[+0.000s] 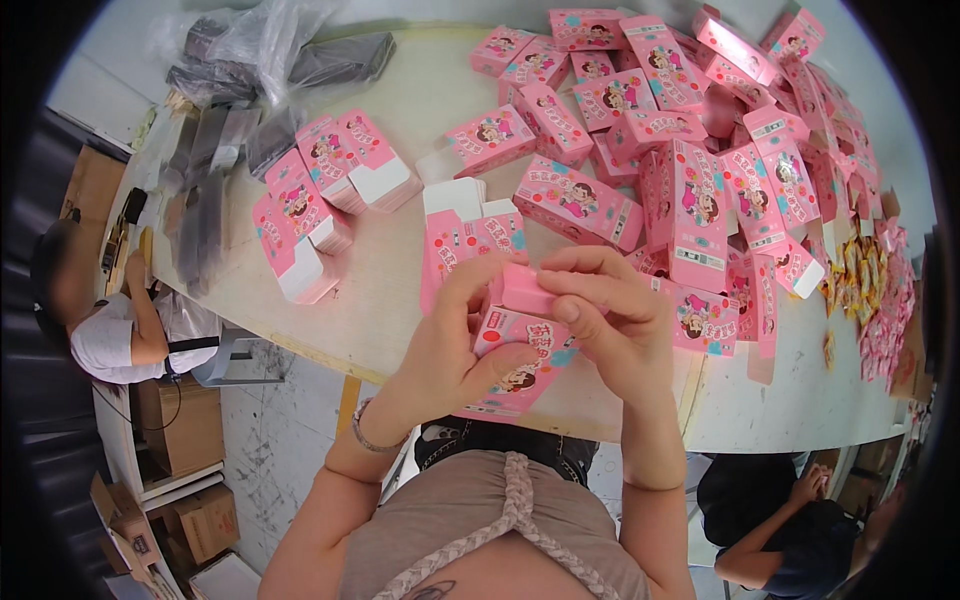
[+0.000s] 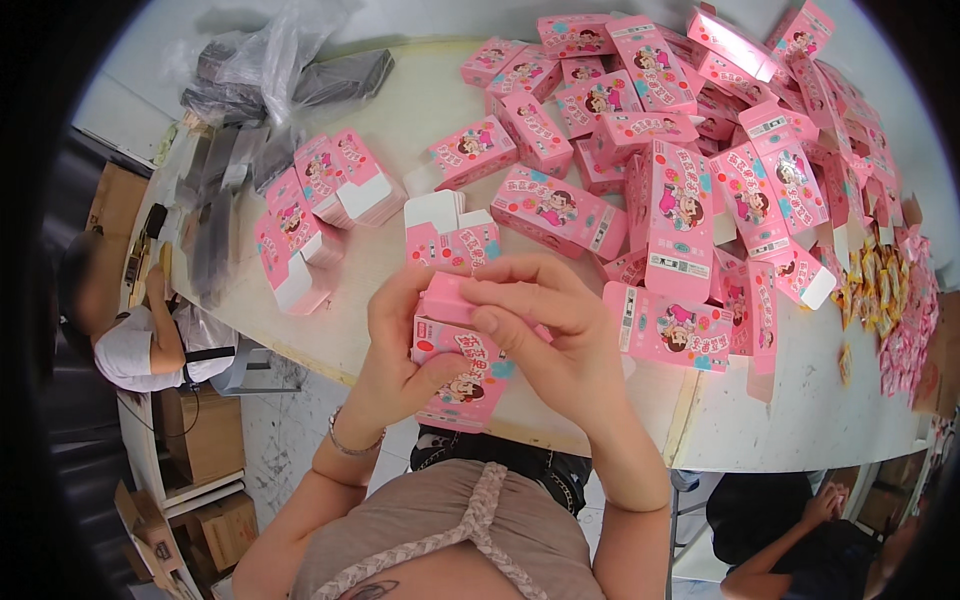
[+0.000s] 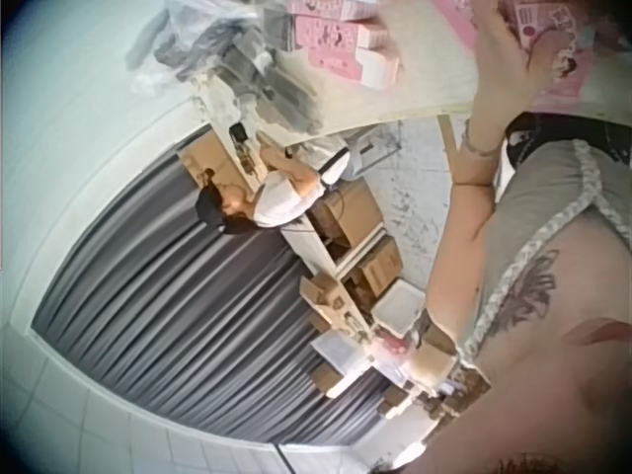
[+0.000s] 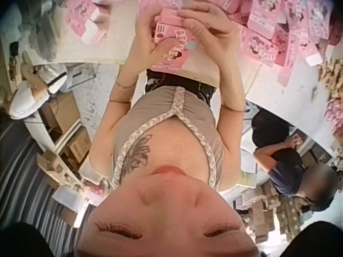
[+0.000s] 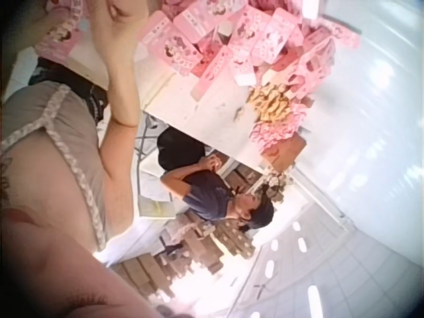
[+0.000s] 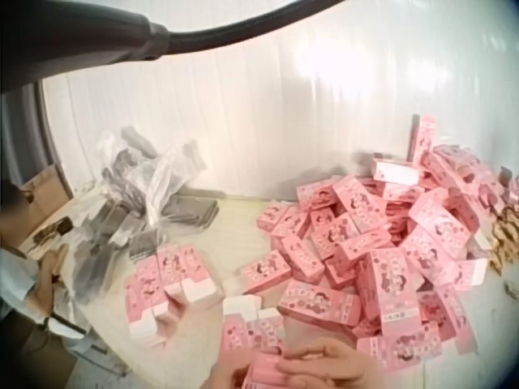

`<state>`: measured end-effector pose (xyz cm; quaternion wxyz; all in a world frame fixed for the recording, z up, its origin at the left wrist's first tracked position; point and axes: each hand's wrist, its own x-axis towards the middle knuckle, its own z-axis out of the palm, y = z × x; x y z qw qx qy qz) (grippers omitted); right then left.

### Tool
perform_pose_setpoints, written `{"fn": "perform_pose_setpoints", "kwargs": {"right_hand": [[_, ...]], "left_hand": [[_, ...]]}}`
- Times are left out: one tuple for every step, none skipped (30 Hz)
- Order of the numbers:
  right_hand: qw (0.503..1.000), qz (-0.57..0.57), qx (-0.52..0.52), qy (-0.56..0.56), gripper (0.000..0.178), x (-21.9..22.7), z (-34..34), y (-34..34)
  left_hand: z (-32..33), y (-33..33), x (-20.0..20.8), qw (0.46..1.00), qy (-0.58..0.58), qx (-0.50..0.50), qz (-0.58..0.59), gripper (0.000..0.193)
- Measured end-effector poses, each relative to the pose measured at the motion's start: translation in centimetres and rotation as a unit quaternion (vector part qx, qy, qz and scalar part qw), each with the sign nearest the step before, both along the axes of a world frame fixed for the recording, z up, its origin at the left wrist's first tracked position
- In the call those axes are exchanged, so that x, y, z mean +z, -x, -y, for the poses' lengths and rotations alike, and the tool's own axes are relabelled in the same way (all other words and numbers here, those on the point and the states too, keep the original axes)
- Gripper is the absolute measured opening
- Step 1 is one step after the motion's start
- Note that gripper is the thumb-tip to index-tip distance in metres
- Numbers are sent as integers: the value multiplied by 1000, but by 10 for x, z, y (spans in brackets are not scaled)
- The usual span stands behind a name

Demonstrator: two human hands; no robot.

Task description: The person folds pink cardboard boxes on a table. They repeatedly pick up flat pieces, fold the sides, and tuck flaps to form small rectangular boxes, placing finished units on the table.

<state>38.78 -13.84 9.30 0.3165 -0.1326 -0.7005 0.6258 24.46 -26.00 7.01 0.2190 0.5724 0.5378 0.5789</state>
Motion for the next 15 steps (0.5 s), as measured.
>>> {"fn": "perform_pose_setpoints", "kwargs": {"right_hand": [[999, 25, 16, -12, 25, 1, 1, -3], [999, 18, 22, -31, 27, -2, 5, -3], [998, 10, 27, -51, 28, -4, 9, -3], [996, 27, 14, -86, 28, -2, 16, -1], [992, 45, 1, -122, 28, 0, 20, 0], [988, 43, 34, -146, 28, -3, 17, 2], [983, 42, 64, -168, 29, -8, 9, 3], [976, 40, 95, -190, 30, -12, -2, 4], [987, 144, 9, -76, 32, -19, -23, 5], [963, 250, -89, 41, 34, -15, -42, 7], [962, 129, -169, 173, 38, -13, -41, 14], [930, -18, -240, 277, 43, -8, -37, 23], [955, 18, -277, 106, 48, -22, -35, 33], [948, 52, -308, -67, 53, -39, -33, 42], [927, 156, -285, -189, 58, -60, -19, 49]], "left_hand": [[2, 8, -1, 997, 7, -1, -73, 61], [4, 13, -4, 989, 14, -2, -145, 60], [6, 12, -7, 997, 23, -6, -75, 58], [9, 9, -13, 999, 32, -10, -5, 57], [12, 7, -16, 997, 42, -14, 65, 56], [12, 8, -18, 994, 58, -15, 92, 55], [12, 8, -18, 990, 77, -20, 119, 54], [9, 10, -17, 985, 53, -2, 166, 54], [11, 13, -18, 978, 27, 26, 207, 53], [1, 19, -16, 960, -40, 65, 269, 53], [1, 24, -18, 961, -38, 114, 250, 53], [2, 28, -22, 959, -32, 164, 231, 53], [8, 43, -32, 966, 34, 226, 124, 54], [9, 53, -43, 953, 98, 285, 16, 55], [10, 57, -57, 952, 146, 268, 17, 56]]}}
